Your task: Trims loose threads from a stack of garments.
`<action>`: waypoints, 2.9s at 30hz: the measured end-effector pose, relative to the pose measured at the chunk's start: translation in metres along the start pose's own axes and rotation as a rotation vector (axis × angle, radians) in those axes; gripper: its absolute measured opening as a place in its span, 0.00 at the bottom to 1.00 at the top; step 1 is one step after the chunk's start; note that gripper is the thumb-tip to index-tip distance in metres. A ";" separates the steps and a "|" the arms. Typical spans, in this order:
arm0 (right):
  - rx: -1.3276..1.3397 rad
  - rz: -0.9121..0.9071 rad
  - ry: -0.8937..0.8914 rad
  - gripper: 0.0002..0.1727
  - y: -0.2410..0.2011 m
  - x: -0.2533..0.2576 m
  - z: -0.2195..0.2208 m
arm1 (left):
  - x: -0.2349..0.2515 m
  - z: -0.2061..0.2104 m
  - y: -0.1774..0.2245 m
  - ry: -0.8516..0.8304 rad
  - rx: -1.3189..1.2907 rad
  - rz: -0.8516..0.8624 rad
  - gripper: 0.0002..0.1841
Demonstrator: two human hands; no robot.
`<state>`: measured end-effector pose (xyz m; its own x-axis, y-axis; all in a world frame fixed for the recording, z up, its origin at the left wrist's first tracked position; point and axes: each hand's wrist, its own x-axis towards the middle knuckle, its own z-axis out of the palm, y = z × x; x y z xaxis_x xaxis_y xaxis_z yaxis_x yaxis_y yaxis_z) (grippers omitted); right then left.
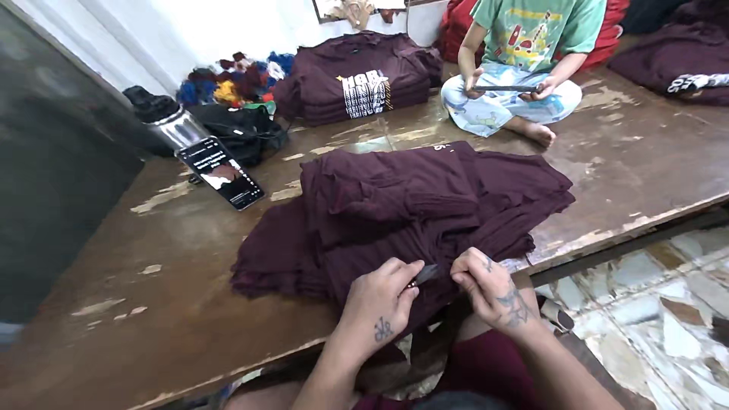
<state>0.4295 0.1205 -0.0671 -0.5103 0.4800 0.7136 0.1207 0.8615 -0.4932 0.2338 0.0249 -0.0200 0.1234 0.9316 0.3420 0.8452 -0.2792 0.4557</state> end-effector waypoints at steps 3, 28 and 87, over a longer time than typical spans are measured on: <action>0.090 -0.011 0.016 0.18 -0.001 0.000 -0.004 | 0.000 0.000 -0.002 0.057 0.000 -0.001 0.17; 0.360 0.029 -0.062 0.12 0.031 -0.001 0.000 | -0.001 -0.006 0.003 0.027 0.037 0.011 0.20; -0.237 0.011 -0.227 0.11 0.003 0.023 -0.011 | 0.012 -0.007 -0.014 -0.015 -0.283 -0.224 0.20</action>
<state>0.4271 0.1357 -0.0463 -0.6816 0.4630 0.5666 0.3080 0.8840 -0.3518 0.2195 0.0388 -0.0166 -0.0387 0.9797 0.1968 0.6749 -0.1196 0.7281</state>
